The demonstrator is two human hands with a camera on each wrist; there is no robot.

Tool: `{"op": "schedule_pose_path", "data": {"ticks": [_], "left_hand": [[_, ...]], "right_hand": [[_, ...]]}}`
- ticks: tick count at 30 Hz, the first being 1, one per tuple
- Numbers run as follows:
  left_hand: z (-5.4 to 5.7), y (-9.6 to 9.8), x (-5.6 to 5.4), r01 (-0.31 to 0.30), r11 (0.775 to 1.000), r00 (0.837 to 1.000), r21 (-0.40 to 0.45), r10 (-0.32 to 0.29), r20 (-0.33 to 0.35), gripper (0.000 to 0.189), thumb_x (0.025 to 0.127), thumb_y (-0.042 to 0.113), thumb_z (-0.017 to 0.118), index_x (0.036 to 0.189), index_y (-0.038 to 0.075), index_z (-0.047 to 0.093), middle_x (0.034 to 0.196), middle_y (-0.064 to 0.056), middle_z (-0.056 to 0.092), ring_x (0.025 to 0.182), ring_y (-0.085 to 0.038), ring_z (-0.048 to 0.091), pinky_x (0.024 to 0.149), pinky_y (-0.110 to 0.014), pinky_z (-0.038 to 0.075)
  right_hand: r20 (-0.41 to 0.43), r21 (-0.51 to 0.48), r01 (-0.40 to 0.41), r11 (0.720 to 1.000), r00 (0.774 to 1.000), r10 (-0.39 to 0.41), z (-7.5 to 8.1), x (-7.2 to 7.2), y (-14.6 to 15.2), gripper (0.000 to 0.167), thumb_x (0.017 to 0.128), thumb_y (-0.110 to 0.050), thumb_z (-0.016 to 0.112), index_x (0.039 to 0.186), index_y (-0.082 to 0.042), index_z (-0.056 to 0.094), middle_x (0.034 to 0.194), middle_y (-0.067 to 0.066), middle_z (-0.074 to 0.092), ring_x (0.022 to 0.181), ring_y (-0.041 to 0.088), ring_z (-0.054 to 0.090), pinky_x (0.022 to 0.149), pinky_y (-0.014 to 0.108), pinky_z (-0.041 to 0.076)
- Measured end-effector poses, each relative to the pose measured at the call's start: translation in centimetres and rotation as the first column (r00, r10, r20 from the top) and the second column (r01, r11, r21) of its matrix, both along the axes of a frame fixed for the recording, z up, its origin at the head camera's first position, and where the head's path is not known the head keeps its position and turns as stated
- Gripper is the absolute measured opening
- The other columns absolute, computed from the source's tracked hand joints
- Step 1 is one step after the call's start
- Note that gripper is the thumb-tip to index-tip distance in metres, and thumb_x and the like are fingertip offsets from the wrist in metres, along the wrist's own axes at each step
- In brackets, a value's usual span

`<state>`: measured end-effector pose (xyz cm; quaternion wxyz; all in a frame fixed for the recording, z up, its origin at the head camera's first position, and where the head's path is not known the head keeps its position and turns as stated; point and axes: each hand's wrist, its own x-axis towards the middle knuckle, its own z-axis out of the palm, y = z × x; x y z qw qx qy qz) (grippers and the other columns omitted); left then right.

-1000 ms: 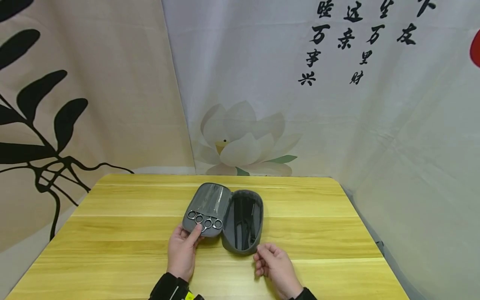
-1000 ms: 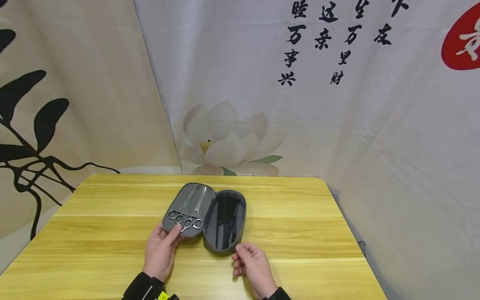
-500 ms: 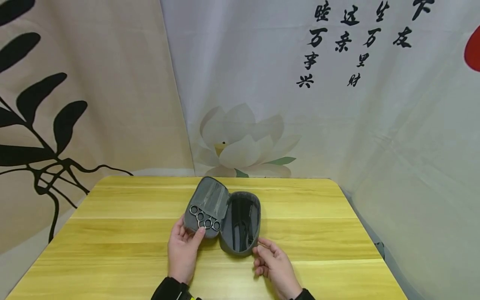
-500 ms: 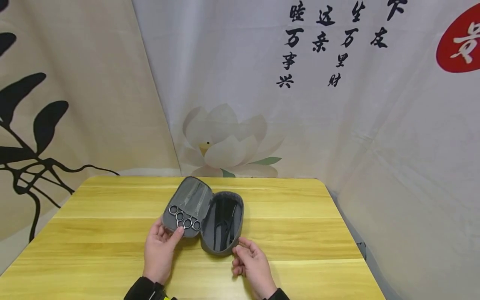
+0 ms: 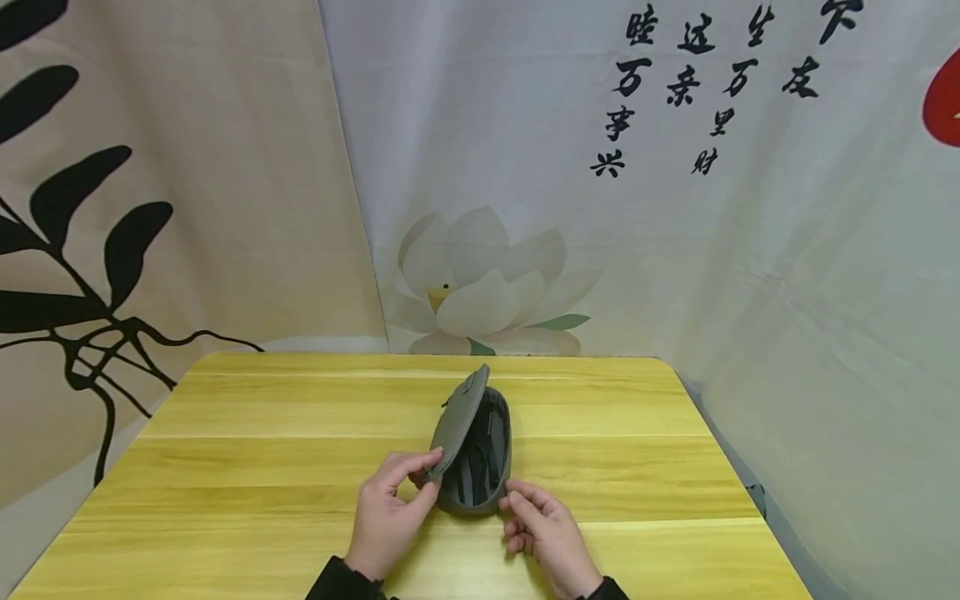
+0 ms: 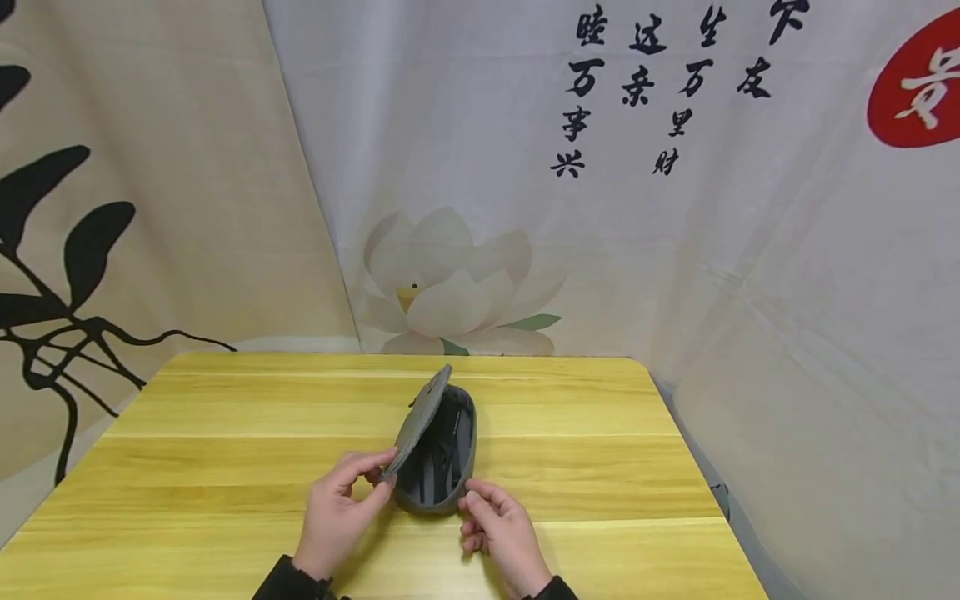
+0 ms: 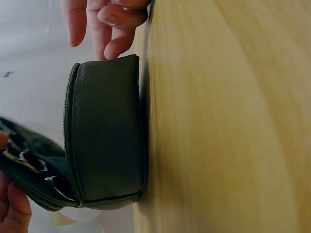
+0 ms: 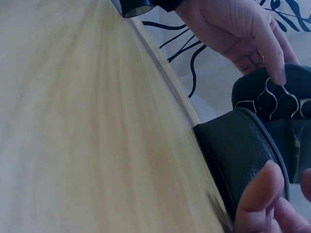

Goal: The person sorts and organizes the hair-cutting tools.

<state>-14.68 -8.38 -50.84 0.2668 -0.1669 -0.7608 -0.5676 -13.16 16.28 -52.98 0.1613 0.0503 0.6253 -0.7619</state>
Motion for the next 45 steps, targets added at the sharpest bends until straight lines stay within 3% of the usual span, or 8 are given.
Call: {"op": "schedule_pose_path", "data": {"ticks": [7, 15, 22, 31, 36, 40, 42, 45], "left_hand": [[-0.2, 0.4, 0.2, 0.096, 0.970, 0.982, -0.223, -0.129, -0.138, 0.043, 0.073, -0.016, 0.086, 0.101, 0.017, 0.083, 0.107, 0.003, 0.082, 0.099, -0.012, 0.070, 0.086, -0.015, 0.055], [0.0, 1.2, 0.3, 0.060, 0.885, 0.946, -0.461, -0.197, -0.255, 0.028, 0.072, -0.008, 0.092, 0.080, 0.017, 0.081, 0.092, 0.009, 0.079, 0.090, -0.006, 0.069, 0.085, -0.012, 0.055], [0.3, 1.5, 0.6, 0.017, 0.841, 0.951, -0.541, -0.181, -0.252, 0.028, 0.068, -0.001, 0.096, 0.078, 0.020, 0.081, 0.093, 0.011, 0.076, 0.090, -0.005, 0.066, 0.083, -0.012, 0.055], [0.4, 1.8, 1.0, 0.078, 0.801, 0.944, -0.594, -0.251, -0.215, 0.025, 0.071, 0.002, 0.096, 0.081, 0.019, 0.081, 0.094, 0.010, 0.075, 0.090, -0.005, 0.064, 0.082, -0.011, 0.054], [0.6, 1.3, 1.1, 0.174, 0.835, 0.969, -0.522, -0.241, -0.061, 0.019, 0.079, 0.015, 0.095, 0.090, 0.019, 0.079, 0.102, 0.009, 0.074, 0.097, -0.005, 0.065, 0.084, -0.018, 0.058], [0.8, 0.9, 1.0, 0.093, 0.895, 0.995, -0.436, -0.063, 0.082, 0.025, 0.090, 0.026, 0.089, 0.110, 0.015, 0.078, 0.126, 0.000, 0.074, 0.119, -0.016, 0.067, 0.096, -0.038, 0.062], [0.8, 0.7, 0.7, 0.045, 0.923, 0.979, -0.383, 0.035, 0.199, 0.036, 0.095, 0.028, 0.084, 0.125, 0.011, 0.073, 0.139, -0.008, 0.069, 0.127, -0.026, 0.066, 0.102, -0.048, 0.061], [0.6, 0.4, 0.1, 0.026, 0.967, 0.905, -0.253, 0.085, 0.416, 0.052, 0.099, 0.031, 0.079, 0.141, 0.005, 0.063, 0.146, -0.019, 0.064, 0.129, -0.037, 0.067, 0.104, -0.055, 0.060]], "right_hand": [[-0.015, 0.010, -0.014, 1.000, 1.000, 0.014, -0.1, 0.0, 0.0, 0.056, 0.110, -0.033, 0.063, 0.147, 0.007, 0.053, 0.111, 0.000, 0.071, 0.083, 0.009, 0.064, 0.069, 0.024, 0.060], [-0.011, 0.008, -0.037, 0.999, 0.999, 0.037, -0.1, -0.1, 0.0, 0.030, 0.108, -0.036, 0.065, 0.113, -0.006, 0.069, 0.102, -0.001, 0.071, 0.079, 0.009, 0.065, 0.069, 0.025, 0.061], [-0.032, 0.027, -0.097, 0.995, 0.995, 0.097, 0.0, 0.1, 0.1, 0.029, 0.106, -0.035, 0.069, 0.107, -0.006, 0.069, 0.094, -0.001, 0.071, 0.074, 0.009, 0.065, 0.067, 0.024, 0.060], [-0.016, 0.057, -0.137, 0.989, 0.990, 0.139, -0.1, 0.1, 0.2, 0.028, 0.106, -0.035, 0.069, 0.101, -0.007, 0.069, 0.086, -0.002, 0.071, 0.068, 0.009, 0.063, 0.064, 0.024, 0.059], [-0.010, 0.054, -0.141, 0.988, 0.990, 0.142, 0.0, 0.0, 0.2, 0.027, 0.106, -0.034, 0.069, 0.100, -0.007, 0.068, 0.084, -0.002, 0.070, 0.068, 0.008, 0.063, 0.064, 0.024, 0.058], [-0.012, 0.058, -0.136, 0.989, 0.991, 0.137, 0.0, 0.0, 0.1, 0.026, 0.107, -0.033, 0.068, 0.098, -0.008, 0.066, 0.081, -0.003, 0.068, 0.067, 0.008, 0.062, 0.063, 0.024, 0.058], [-0.019, 0.065, -0.123, 0.990, 0.992, 0.125, 0.0, 0.0, 0.1, 0.025, 0.107, -0.031, 0.067, 0.097, -0.009, 0.065, 0.081, -0.003, 0.066, 0.066, 0.009, 0.062, 0.063, 0.025, 0.058], [-0.037, 0.089, -0.085, 0.992, 0.995, 0.088, 0.1, 0.2, -0.1, 0.025, 0.107, -0.028, 0.067, 0.095, -0.006, 0.064, 0.084, -0.003, 0.062, 0.067, 0.011, 0.061, 0.064, 0.025, 0.058]]}}
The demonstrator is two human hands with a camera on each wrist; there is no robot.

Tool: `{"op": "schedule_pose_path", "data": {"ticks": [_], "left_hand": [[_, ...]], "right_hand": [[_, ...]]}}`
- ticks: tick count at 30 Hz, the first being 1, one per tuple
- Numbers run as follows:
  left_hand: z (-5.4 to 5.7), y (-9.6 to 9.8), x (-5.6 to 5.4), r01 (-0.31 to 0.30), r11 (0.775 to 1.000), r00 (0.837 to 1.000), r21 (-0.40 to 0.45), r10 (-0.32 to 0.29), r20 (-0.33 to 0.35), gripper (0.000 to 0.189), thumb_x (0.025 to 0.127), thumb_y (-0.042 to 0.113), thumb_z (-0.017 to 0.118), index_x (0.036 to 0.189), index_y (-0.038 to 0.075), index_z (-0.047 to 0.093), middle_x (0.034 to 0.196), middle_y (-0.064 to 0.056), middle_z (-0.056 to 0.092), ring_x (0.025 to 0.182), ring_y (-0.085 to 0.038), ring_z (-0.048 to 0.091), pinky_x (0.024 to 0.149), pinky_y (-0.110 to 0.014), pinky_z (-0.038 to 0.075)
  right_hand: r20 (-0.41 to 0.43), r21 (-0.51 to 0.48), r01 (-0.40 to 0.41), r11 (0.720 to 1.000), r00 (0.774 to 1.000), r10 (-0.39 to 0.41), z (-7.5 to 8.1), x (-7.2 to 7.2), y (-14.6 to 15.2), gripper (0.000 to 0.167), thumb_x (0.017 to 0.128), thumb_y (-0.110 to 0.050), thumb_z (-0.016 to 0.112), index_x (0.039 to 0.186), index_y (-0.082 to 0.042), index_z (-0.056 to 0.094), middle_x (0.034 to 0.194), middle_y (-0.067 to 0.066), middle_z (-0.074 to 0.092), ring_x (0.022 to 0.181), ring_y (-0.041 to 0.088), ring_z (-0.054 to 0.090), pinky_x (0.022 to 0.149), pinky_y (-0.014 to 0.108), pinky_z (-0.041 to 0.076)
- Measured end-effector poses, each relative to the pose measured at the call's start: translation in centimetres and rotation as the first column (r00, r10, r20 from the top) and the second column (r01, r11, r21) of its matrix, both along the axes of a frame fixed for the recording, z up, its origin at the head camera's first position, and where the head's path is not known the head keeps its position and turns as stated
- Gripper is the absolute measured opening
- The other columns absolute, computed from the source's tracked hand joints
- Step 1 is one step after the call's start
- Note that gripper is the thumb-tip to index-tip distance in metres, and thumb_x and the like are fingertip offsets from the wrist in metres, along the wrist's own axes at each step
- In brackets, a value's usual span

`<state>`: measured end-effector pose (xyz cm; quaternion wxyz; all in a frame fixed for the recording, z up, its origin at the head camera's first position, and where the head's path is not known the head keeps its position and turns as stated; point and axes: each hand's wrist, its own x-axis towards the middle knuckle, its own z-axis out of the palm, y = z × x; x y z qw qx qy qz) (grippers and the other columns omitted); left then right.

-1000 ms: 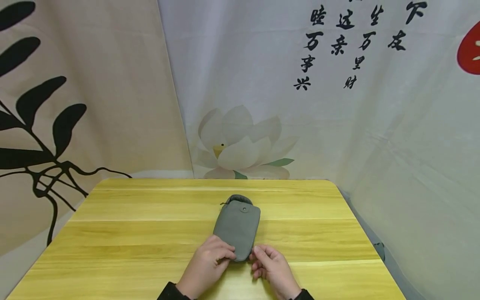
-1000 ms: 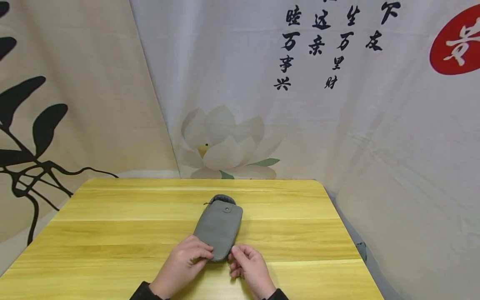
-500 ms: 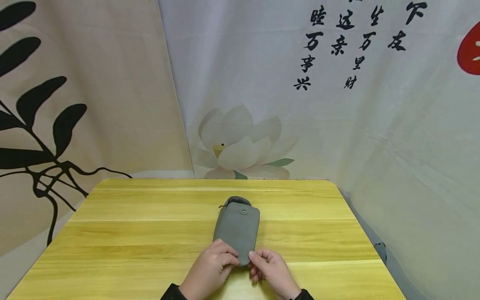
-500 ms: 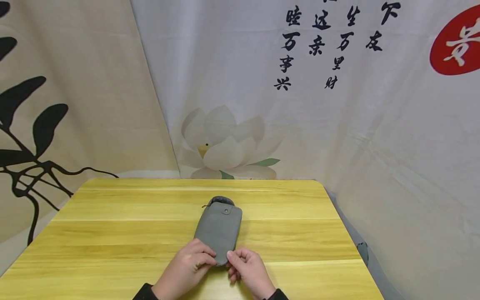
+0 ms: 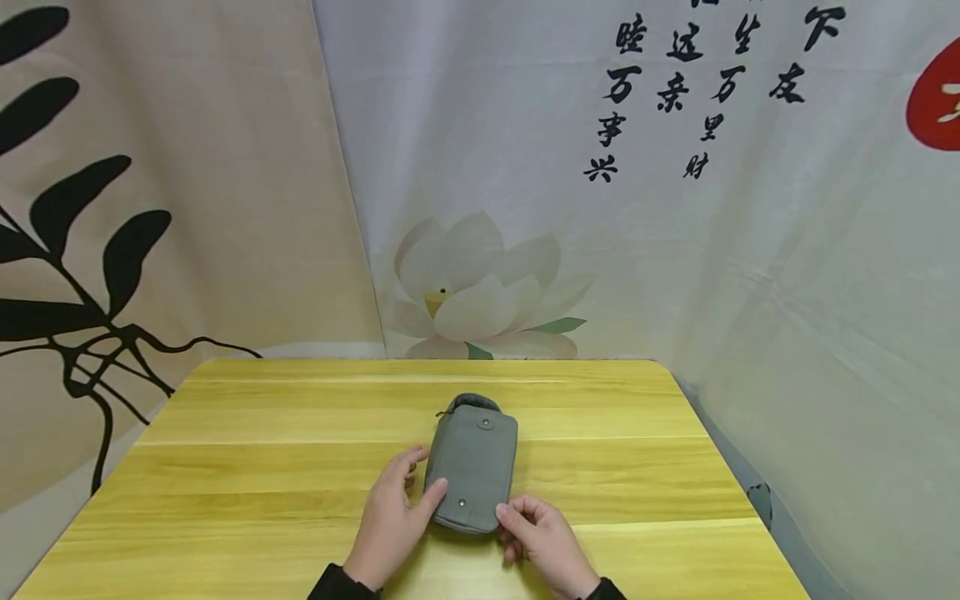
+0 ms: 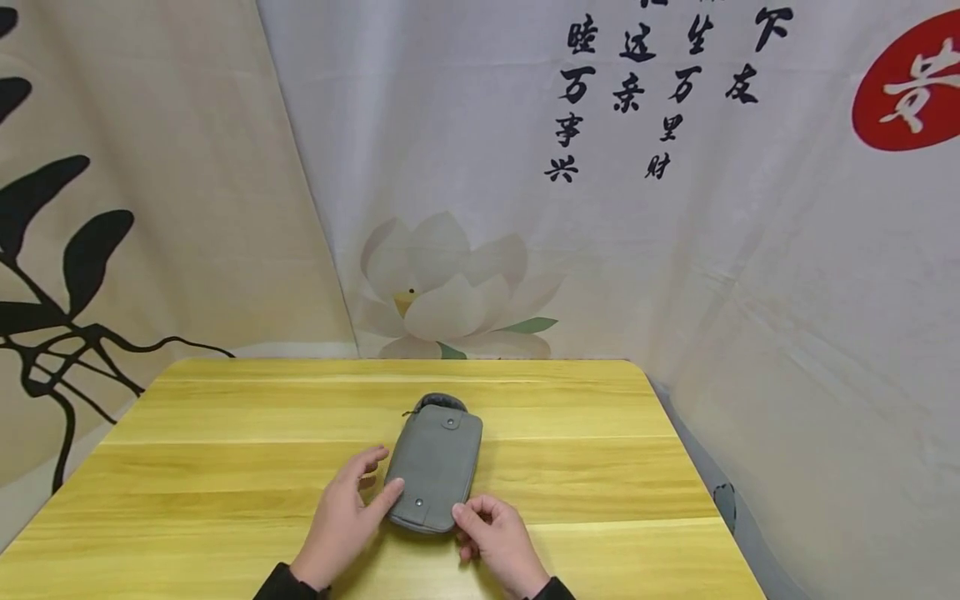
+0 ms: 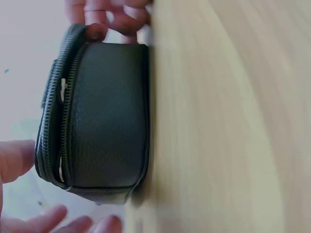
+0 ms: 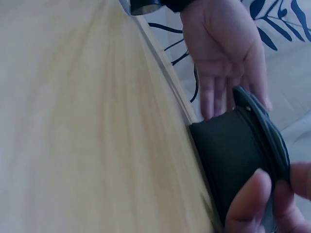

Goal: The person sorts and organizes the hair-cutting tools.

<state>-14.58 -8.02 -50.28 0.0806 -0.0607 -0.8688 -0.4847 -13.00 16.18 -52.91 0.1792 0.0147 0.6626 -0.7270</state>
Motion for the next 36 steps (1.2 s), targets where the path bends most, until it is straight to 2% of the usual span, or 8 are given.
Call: {"op": "schedule_pose_path", "data": {"ticks": [4, 8, 14, 18, 25, 28, 32, 36], "left_hand": [[-0.6, -0.7, -0.8, -0.028, 0.979, 0.975, 0.202, -0.018, 0.220, 0.064, 0.102, 0.036, 0.075, 0.149, -0.002, 0.053, 0.148, -0.028, 0.060, 0.129, -0.042, 0.067, 0.103, -0.053, 0.061], [-0.9, -1.1, -1.4, -0.046, 0.945, 0.951, 0.323, -0.057, 0.304, 0.068, 0.104, 0.036, 0.073, 0.150, -0.008, 0.049, 0.152, -0.028, 0.057, 0.134, -0.040, 0.063, 0.109, -0.051, 0.058], [-1.3, -1.4, -1.8, -0.061, 0.905, 0.921, 0.422, -0.112, 0.374, 0.077, 0.105, 0.038, 0.070, 0.154, -0.013, 0.040, 0.154, -0.036, 0.051, 0.141, -0.045, 0.056, 0.109, -0.049, 0.058], [-1.2, -1.7, -1.9, -0.063, 0.878, 0.900, 0.475, -0.155, 0.407, 0.082, 0.106, 0.039, 0.068, 0.155, -0.017, 0.034, 0.152, -0.039, 0.051, 0.134, -0.042, 0.060, 0.096, -0.040, 0.061], [-1.0, -1.9, -1.8, -0.067, 0.882, 0.884, 0.467, -0.164, 0.438, 0.084, 0.102, 0.047, 0.072, 0.149, -0.016, 0.043, 0.130, -0.025, 0.069, 0.118, -0.026, 0.068, 0.094, -0.038, 0.060], [-1.3, -1.9, -1.8, -0.022, 0.845, 0.861, 0.534, -0.255, 0.440, 0.085, 0.104, 0.049, 0.070, 0.149, -0.017, 0.041, 0.129, -0.022, 0.071, 0.117, -0.024, 0.071, 0.098, -0.040, 0.063], [-2.0, -2.1, -2.0, 0.049, 0.754, 0.799, 0.656, -0.423, 0.427, 0.081, 0.108, 0.046, 0.064, 0.148, -0.020, 0.041, 0.127, -0.018, 0.075, 0.112, -0.022, 0.076, 0.096, -0.039, 0.065], [-2.5, -2.2, -2.1, 0.075, 0.735, 0.784, 0.673, -0.461, 0.416, 0.077, 0.108, 0.044, 0.064, 0.146, -0.020, 0.045, 0.120, -0.014, 0.078, 0.107, -0.020, 0.078, 0.091, -0.035, 0.066]], "right_hand": [[-0.043, 0.037, 0.053, 0.998, 0.998, -0.052, 0.1, 0.3, -0.5, 0.037, 0.108, -0.023, 0.066, 0.099, 0.011, 0.058, 0.124, 0.026, 0.063, 0.074, 0.016, 0.063, 0.067, 0.027, 0.059], [-0.072, 0.042, 0.045, 0.998, 0.997, -0.042, 0.2, 0.4, -0.4, 0.042, 0.107, -0.021, 0.066, 0.103, 0.019, 0.052, 0.168, 0.040, 0.024, 0.079, 0.017, 0.063, 0.068, 0.028, 0.060], [-0.097, 0.084, -0.011, 0.996, 0.995, 0.019, 0.1, 0.2, 0.3, 0.033, 0.099, -0.011, 0.065, 0.088, 0.018, 0.053, 0.159, 0.033, 0.044, 0.077, 0.016, 0.064, 0.066, 0.026, 0.059], [-0.118, 0.111, -0.034, 0.993, 0.992, 0.047, 0.0, 0.2, 0.6, 0.032, 0.095, -0.007, 0.063, 0.085, 0.020, 0.052, 0.149, 0.026, 0.056, 0.074, 0.015, 0.064, 0.065, 0.024, 0.057], [-0.093, 0.111, -0.084, 0.990, 0.991, 0.094, 0.2, 0.1, 0.9, 0.033, 0.095, -0.008, 0.061, 0.088, 0.023, 0.051, 0.132, 0.013, 0.068, 0.071, 0.015, 0.065, 0.067, 0.025, 0.058], [-0.103, 0.120, -0.131, 0.984, 0.984, 0.143, 0.3, 0.1, 0.9, 0.033, 0.094, -0.007, 0.062, 0.088, 0.023, 0.050, 0.115, 0.004, 0.069, 0.072, 0.014, 0.066, 0.068, 0.025, 0.059], [-0.143, 0.132, -0.185, 0.974, 0.968, 0.204, 0.4, 0.1, 0.9, 0.035, 0.096, -0.007, 0.062, 0.086, 0.023, 0.047, 0.102, -0.001, 0.066, 0.074, 0.012, 0.068, 0.069, 0.025, 0.061], [-0.118, 0.145, -0.183, 0.972, 0.972, 0.201, 0.3, 0.0, 1.0, 0.039, 0.103, -0.017, 0.063, 0.083, 0.015, 0.053, 0.087, -0.002, 0.066, 0.069, 0.013, 0.068, 0.069, 0.024, 0.058]]}}
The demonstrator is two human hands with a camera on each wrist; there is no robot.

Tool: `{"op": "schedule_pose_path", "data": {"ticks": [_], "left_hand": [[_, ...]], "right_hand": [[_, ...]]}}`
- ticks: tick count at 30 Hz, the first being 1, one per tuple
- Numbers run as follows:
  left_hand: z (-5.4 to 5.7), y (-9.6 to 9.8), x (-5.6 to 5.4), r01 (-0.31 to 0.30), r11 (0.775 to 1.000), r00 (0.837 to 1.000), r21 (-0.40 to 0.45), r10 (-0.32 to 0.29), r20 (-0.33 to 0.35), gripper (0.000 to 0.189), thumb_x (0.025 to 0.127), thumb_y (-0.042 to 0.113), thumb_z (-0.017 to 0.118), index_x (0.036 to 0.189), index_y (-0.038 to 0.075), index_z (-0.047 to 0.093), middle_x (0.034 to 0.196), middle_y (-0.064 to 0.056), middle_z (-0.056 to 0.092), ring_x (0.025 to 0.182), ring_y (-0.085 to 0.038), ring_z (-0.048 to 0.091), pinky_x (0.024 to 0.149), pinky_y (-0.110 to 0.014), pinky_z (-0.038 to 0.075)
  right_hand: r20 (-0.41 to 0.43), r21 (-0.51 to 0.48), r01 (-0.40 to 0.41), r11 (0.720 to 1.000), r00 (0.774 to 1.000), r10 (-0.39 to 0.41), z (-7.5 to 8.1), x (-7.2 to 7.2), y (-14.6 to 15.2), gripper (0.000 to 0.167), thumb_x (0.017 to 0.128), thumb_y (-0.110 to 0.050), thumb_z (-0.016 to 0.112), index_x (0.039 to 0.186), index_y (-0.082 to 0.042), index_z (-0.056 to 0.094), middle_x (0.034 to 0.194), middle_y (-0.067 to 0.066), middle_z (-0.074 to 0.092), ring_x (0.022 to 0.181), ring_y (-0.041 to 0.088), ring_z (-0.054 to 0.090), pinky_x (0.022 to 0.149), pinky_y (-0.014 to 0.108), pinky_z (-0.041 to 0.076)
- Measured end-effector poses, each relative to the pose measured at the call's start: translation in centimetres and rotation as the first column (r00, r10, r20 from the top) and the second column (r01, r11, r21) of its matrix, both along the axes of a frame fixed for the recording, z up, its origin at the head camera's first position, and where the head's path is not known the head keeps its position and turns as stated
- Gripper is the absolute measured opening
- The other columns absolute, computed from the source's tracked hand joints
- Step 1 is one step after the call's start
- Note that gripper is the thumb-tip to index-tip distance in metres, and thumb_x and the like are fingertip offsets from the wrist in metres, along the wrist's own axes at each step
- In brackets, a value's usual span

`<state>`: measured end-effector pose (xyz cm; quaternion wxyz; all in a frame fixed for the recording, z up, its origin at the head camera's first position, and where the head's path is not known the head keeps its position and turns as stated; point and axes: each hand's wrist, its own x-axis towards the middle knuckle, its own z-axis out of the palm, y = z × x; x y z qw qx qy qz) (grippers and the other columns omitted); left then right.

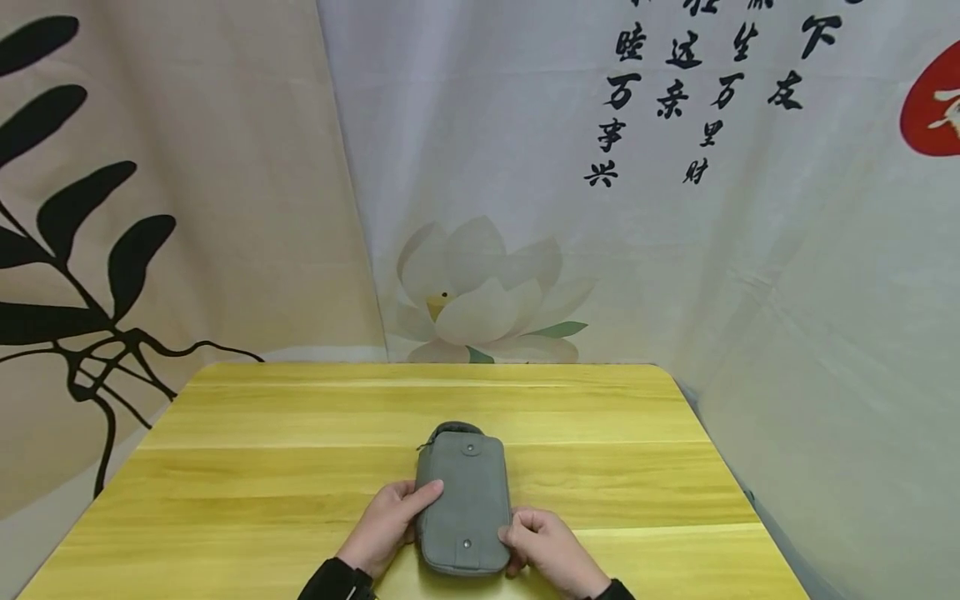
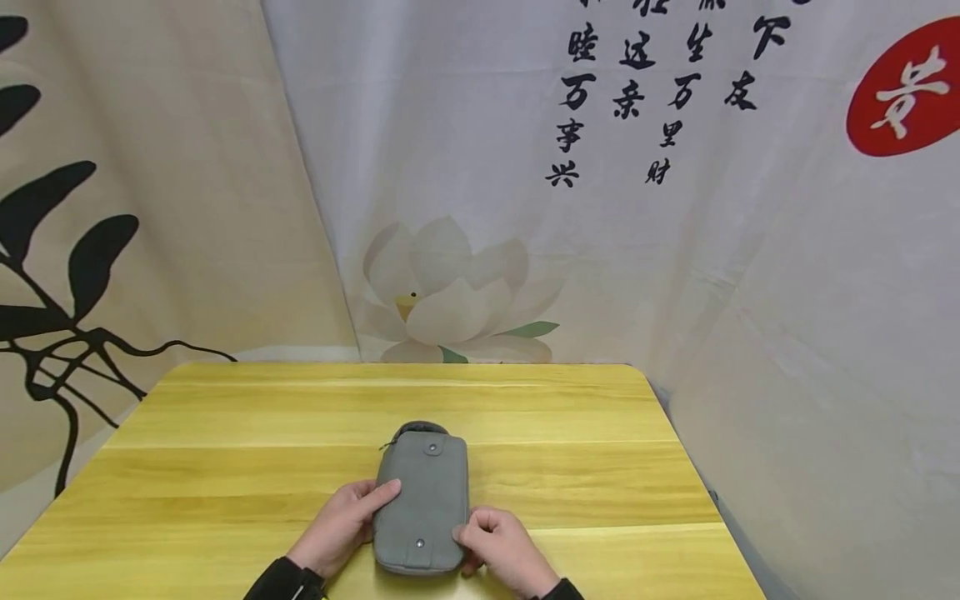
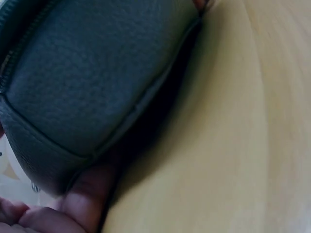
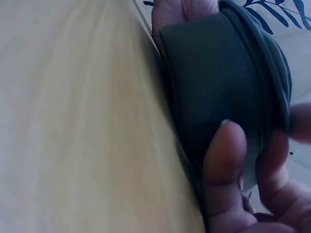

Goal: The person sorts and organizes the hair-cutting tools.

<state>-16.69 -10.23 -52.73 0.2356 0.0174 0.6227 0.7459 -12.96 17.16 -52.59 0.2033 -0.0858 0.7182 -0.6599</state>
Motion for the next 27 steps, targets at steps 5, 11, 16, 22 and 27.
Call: {"op": "schedule_pose_path", "data": {"ticks": [5, 11, 16, 22, 27], "left_hand": [[-0.32, -0.12, -0.14, -0.004, 0.999, 1.000, -0.033, 0.004, -0.008, 0.073, 0.107, 0.043, 0.066, 0.143, -0.018, 0.048, 0.114, -0.010, 0.079, 0.102, -0.017, 0.078, 0.086, -0.031, 0.066], [-0.49, -0.14, -0.11, -0.016, 0.997, 1.000, -0.077, 0.015, -0.022, 0.075, 0.105, 0.045, 0.068, 0.143, -0.017, 0.048, 0.115, -0.011, 0.077, 0.103, -0.016, 0.075, 0.087, -0.030, 0.064], [-0.34, -0.21, 0.13, -0.028, 0.991, 0.999, -0.132, 0.025, -0.025, 0.084, 0.103, 0.048, 0.071, 0.146, -0.017, 0.042, 0.121, -0.014, 0.075, 0.109, -0.016, 0.073, 0.092, -0.031, 0.062], [-0.24, -0.13, 0.14, -0.042, 0.987, 0.999, -0.153, 0.037, -0.035, 0.083, 0.101, 0.048, 0.073, 0.146, -0.016, 0.044, 0.121, -0.012, 0.077, 0.110, -0.017, 0.073, 0.095, -0.031, 0.062], [-0.37, -0.08, 0.07, -0.033, 0.990, 0.999, -0.140, 0.028, -0.043, 0.083, 0.102, 0.048, 0.072, 0.146, -0.016, 0.043, 0.121, -0.013, 0.077, 0.112, -0.017, 0.073, 0.096, -0.032, 0.062]], "right_hand": [[0.093, -0.013, 0.065, 0.998, 0.994, -0.064, -0.18, -0.19, 0.01, 0.034, 0.108, -0.033, 0.064, 0.085, -0.008, 0.062, 0.079, -0.002, 0.068, 0.066, 0.013, 0.066, 0.067, 0.025, 0.057], [0.141, -0.034, 0.111, 0.993, 0.984, -0.105, -0.22, -0.24, -0.27, 0.030, 0.107, -0.035, 0.066, 0.099, -0.006, 0.063, 0.084, 0.000, 0.069, 0.066, 0.014, 0.066, 0.066, 0.028, 0.059], [0.161, -0.044, 0.111, 0.993, 0.982, -0.102, -0.29, -0.29, -0.38, 0.033, 0.107, -0.035, 0.066, 0.108, -0.003, 0.065, 0.085, 0.000, 0.070, 0.068, 0.014, 0.065, 0.065, 0.029, 0.059], [0.158, -0.049, 0.110, 0.993, 0.982, -0.101, -0.32, -0.37, -0.42, 0.033, 0.108, -0.034, 0.065, 0.111, -0.001, 0.065, 0.088, -0.001, 0.071, 0.069, 0.014, 0.066, 0.066, 0.028, 0.059], [0.150, -0.057, 0.127, 0.990, 0.982, -0.118, 0.29, -0.31, -0.68, 0.038, 0.108, -0.030, 0.065, 0.122, 0.004, 0.060, 0.092, 0.001, 0.071, 0.074, 0.014, 0.068, 0.067, 0.029, 0.061]]}}
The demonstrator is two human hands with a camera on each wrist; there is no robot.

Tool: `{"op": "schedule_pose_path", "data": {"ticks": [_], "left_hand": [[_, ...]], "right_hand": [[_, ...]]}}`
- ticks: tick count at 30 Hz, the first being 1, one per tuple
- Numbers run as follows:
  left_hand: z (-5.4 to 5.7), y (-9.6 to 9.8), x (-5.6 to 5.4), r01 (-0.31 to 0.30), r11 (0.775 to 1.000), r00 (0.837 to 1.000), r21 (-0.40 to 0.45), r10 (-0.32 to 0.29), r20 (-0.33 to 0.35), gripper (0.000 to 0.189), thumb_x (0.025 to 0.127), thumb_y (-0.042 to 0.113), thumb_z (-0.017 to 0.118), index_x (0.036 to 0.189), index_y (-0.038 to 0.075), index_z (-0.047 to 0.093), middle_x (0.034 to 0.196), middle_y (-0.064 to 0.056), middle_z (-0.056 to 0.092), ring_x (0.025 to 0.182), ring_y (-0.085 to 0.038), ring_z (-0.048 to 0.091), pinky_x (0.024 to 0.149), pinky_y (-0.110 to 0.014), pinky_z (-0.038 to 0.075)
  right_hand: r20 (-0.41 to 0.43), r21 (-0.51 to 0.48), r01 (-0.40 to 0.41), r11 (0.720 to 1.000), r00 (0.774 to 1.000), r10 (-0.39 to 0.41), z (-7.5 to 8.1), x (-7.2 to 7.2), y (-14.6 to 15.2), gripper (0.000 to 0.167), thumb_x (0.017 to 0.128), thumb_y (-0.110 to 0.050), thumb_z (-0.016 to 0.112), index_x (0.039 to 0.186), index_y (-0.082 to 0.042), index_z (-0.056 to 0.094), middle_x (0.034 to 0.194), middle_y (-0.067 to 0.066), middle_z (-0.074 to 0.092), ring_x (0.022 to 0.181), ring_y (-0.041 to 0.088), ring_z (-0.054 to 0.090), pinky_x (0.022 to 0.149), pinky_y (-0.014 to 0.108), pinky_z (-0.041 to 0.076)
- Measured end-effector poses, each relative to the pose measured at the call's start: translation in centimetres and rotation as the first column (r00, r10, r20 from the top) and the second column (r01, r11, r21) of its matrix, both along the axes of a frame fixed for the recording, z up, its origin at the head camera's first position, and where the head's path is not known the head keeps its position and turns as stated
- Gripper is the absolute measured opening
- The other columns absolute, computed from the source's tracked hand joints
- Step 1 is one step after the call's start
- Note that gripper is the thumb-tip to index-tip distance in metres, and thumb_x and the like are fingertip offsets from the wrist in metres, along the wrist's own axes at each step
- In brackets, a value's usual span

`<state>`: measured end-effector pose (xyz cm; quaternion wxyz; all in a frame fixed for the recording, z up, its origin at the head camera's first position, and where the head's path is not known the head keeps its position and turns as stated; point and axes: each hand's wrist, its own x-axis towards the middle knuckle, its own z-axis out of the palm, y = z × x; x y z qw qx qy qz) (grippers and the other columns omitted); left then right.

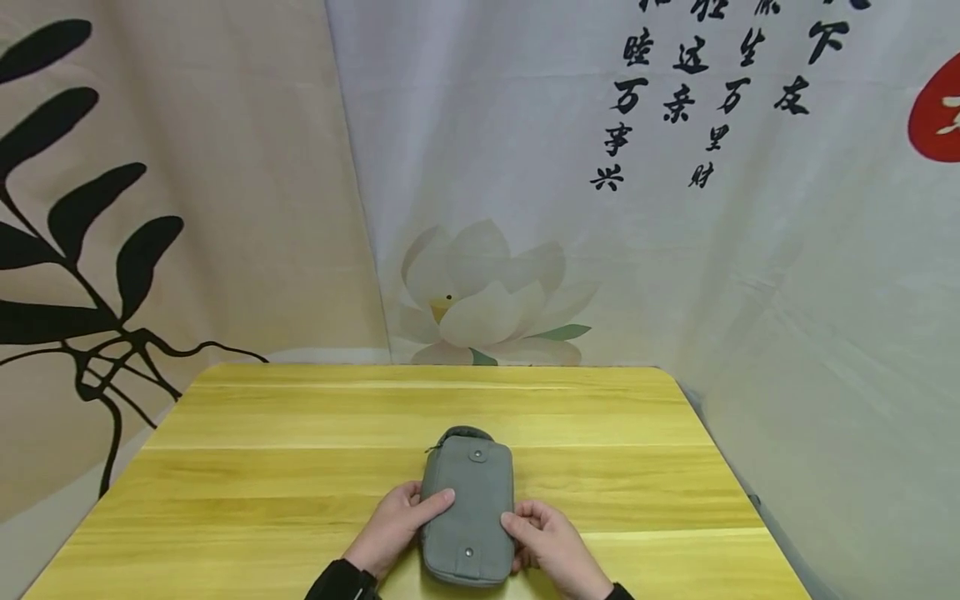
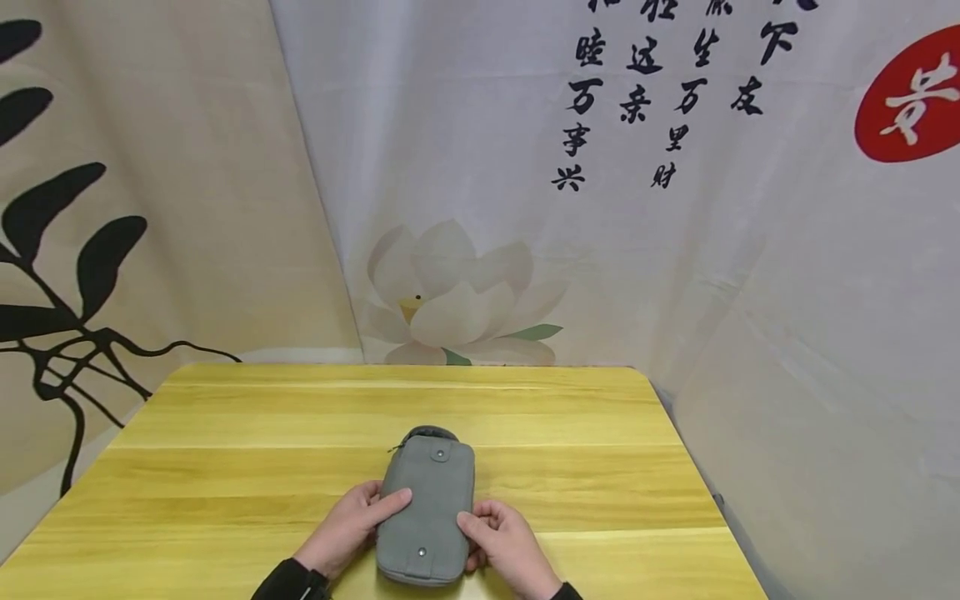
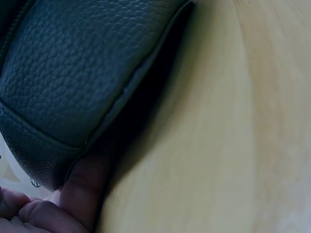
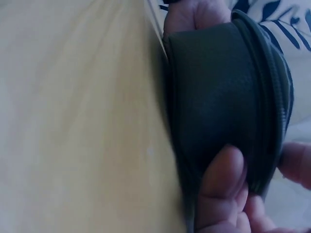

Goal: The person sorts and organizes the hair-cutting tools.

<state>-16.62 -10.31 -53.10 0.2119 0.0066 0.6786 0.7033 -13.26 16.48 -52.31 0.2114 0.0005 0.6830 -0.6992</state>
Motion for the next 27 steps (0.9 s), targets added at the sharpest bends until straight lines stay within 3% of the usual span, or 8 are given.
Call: {"op": "schedule_pose_path", "data": {"ticks": [6, 12, 15, 19, 23, 27], "left_hand": [[0.4, 0.4, 0.2, 0.005, 1.000, 1.000, -0.004, -0.005, -0.010, 0.084, 0.102, 0.047, 0.073, 0.146, -0.017, 0.042, 0.122, -0.013, 0.077, 0.112, -0.017, 0.073, 0.096, -0.032, 0.062], [0.5, 0.3, 0.3, -0.003, 1.000, 1.000, -0.016, 0.003, -0.006, 0.083, 0.101, 0.048, 0.074, 0.144, -0.017, 0.043, 0.120, -0.012, 0.078, 0.111, -0.016, 0.074, 0.095, -0.032, 0.062], [0.4, 0.3, 0.2, -0.001, 1.000, 1.000, -0.023, 0.002, 0.008, 0.086, 0.101, 0.050, 0.073, 0.145, -0.017, 0.042, 0.121, -0.012, 0.078, 0.112, -0.016, 0.073, 0.096, -0.033, 0.062], [0.3, 0.3, 0.2, 0.000, 0.999, 1.000, -0.034, 0.001, 0.011, 0.089, 0.100, 0.053, 0.073, 0.146, -0.017, 0.042, 0.121, -0.012, 0.077, 0.112, -0.017, 0.073, 0.096, -0.034, 0.063], [0.2, 0.4, 0.1, 0.005, 1.000, 1.000, -0.029, -0.005, 0.008, 0.089, 0.100, 0.053, 0.073, 0.147, -0.016, 0.042, 0.122, -0.012, 0.077, 0.112, -0.017, 0.073, 0.097, -0.035, 0.062], [0.2, 0.5, 0.1, 0.012, 1.000, 1.000, -0.020, -0.012, 0.004, 0.088, 0.100, 0.053, 0.072, 0.147, -0.015, 0.042, 0.123, -0.012, 0.077, 0.113, -0.018, 0.074, 0.098, -0.036, 0.062]], "right_hand": [[-0.045, 0.044, 0.034, 0.998, 0.998, -0.032, 1.7, -0.3, 0.3, 0.059, 0.107, -0.026, 0.066, 0.143, 0.016, 0.045, 0.110, 0.010, 0.071, 0.084, 0.016, 0.067, 0.069, 0.030, 0.061], [-0.174, 0.231, 0.055, 0.971, 0.985, -0.015, 4.1, -2.7, 0.8, 0.069, 0.106, -0.031, 0.067, 0.153, 0.014, 0.042, 0.130, 0.021, 0.065, 0.102, 0.022, 0.068, 0.079, 0.039, 0.063], [-0.271, 0.390, 0.067, 0.918, 0.962, 0.045, 4.7, -4.5, 0.6, 0.065, 0.107, -0.034, 0.067, 0.152, 0.008, 0.049, 0.138, 0.022, 0.064, 0.115, 0.029, 0.068, 0.087, 0.045, 0.063], [-0.353, 0.570, 0.070, 0.819, 0.921, 0.167, 5.3, -6.8, -0.3, 0.055, 0.107, -0.037, 0.066, 0.144, 0.003, 0.061, 0.136, 0.021, 0.069, 0.120, 0.034, 0.068, 0.097, 0.050, 0.061], [-0.361, 0.669, 0.038, 0.742, 0.890, 0.279, 5.8, -8.6, -1.6, 0.047, 0.108, -0.037, 0.065, 0.135, 0.000, 0.070, 0.129, 0.017, 0.074, 0.117, 0.033, 0.070, 0.099, 0.052, 0.060], [-0.366, 0.726, 0.024, 0.687, 0.859, 0.357, 6.1, -9.8, -2.8, 0.043, 0.109, -0.036, 0.063, 0.134, -0.002, 0.071, 0.127, 0.017, 0.075, 0.115, 0.033, 0.071, 0.097, 0.050, 0.061]]}}
